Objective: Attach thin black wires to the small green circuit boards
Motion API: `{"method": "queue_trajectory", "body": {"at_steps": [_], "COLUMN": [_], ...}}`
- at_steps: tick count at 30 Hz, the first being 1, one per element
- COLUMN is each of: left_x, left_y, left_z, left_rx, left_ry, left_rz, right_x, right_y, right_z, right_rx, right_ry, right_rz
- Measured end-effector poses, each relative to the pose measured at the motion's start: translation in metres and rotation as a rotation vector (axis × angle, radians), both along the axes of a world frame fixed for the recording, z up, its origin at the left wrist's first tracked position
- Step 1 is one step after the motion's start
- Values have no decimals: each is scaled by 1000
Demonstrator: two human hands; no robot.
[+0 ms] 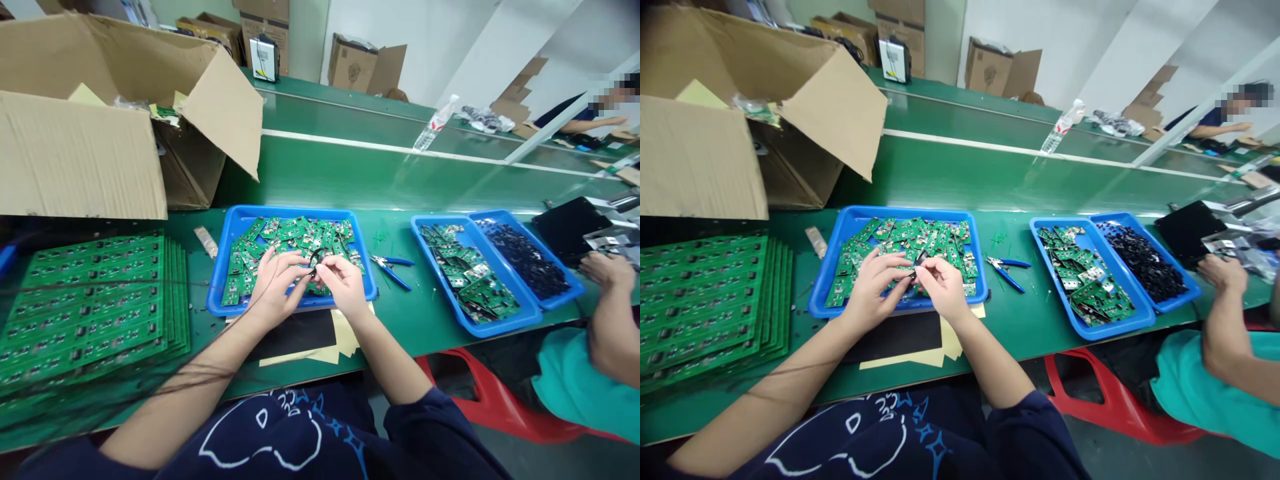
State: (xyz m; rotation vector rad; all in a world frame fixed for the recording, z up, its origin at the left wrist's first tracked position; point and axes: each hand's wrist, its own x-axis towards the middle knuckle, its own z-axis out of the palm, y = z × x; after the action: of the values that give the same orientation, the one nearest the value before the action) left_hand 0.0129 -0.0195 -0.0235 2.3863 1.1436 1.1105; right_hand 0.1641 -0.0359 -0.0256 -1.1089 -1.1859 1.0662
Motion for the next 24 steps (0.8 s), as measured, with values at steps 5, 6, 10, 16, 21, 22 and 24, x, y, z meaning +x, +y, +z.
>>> {"method": "queue_trajectory", "body": {"at_steps": [5,6,10,16,21,22,24], "left_x": [-7,-8,-11,-11,-10,-10,-10], "left_y": [4,5,9,11,8,8,8], "left_z": [4,5,5,4,6,6,5], "left_rx": [-330,-368,-419,-358,-273,-244,-180], "left_ry": [-94,-106,-106,-56,34,58,110], "left_rz": [-228,-252,-218,-85,-36,-40,-50], "right_x": [7,9,12,13,14,15,16], "right_y": [5,6,8,3,3,5,9], "right_z": [-6,-7,-9,-1,-6,-7,-10], "right_rx": [-9,-18,-44,158,256,229,187], "right_ry": [193,228,246,-73,-188,-162,-78], "right_rz": [111,141,193,100,158,192,283]}}
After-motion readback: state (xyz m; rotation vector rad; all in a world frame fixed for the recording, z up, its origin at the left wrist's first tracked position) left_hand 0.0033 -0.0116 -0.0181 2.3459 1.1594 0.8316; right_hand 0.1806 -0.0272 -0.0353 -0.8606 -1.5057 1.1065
